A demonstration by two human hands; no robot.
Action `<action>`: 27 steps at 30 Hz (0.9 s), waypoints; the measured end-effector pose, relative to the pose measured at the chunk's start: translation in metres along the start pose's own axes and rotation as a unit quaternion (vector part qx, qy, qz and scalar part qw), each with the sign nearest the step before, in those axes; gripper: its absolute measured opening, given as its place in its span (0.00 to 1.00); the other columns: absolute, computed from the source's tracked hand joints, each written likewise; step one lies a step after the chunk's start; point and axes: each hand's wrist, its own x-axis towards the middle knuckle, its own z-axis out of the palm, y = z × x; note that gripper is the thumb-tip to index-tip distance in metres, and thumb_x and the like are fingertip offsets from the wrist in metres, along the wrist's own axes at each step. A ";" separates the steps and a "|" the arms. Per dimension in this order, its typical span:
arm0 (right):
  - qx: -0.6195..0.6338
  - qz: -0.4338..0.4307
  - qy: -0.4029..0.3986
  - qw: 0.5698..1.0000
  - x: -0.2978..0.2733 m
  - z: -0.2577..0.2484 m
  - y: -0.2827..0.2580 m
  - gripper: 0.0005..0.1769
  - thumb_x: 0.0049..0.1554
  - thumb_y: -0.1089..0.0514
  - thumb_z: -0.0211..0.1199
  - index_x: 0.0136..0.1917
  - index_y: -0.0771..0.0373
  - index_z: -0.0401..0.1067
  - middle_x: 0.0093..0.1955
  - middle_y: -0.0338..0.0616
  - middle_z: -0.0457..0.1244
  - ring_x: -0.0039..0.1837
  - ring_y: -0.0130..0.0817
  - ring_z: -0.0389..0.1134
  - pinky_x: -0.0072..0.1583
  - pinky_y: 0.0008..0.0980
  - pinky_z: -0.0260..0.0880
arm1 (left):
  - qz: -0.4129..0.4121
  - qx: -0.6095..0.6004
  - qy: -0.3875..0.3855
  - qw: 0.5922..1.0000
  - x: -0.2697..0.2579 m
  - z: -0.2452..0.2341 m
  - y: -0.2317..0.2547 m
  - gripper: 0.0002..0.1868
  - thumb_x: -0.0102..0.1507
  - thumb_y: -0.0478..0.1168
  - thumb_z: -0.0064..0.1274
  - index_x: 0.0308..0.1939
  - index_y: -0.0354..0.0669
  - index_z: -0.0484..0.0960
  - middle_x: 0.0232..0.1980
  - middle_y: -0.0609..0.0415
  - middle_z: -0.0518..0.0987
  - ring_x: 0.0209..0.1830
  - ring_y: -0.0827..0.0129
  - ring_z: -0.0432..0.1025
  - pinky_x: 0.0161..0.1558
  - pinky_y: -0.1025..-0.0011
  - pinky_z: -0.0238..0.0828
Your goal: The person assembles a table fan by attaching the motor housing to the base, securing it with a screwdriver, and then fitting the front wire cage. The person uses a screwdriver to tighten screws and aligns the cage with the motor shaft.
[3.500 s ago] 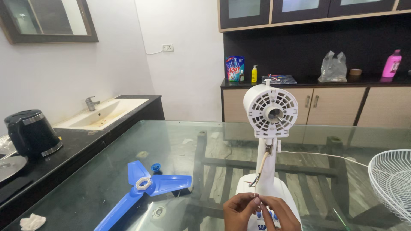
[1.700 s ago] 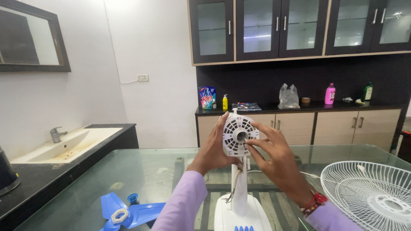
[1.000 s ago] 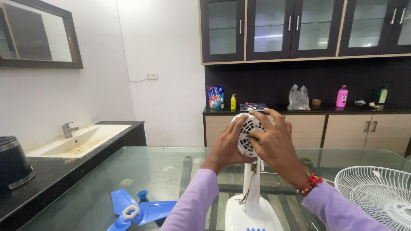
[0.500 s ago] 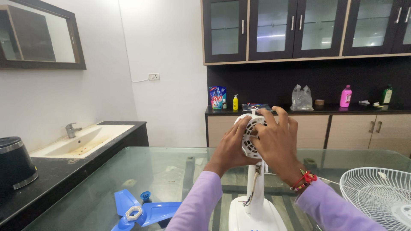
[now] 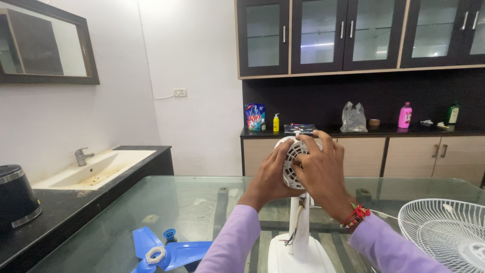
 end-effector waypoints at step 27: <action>0.111 0.008 0.094 0.989 -0.062 -0.015 0.034 0.20 0.48 0.52 0.72 0.55 0.52 0.81 0.73 0.41 0.60 0.77 0.46 0.51 0.72 0.53 0.47 | -0.050 -0.024 -0.011 0.998 -0.001 0.000 0.011 0.69 0.38 0.46 0.80 0.77 0.46 0.53 0.77 0.39 0.63 0.79 0.41 0.57 0.75 0.53 0.58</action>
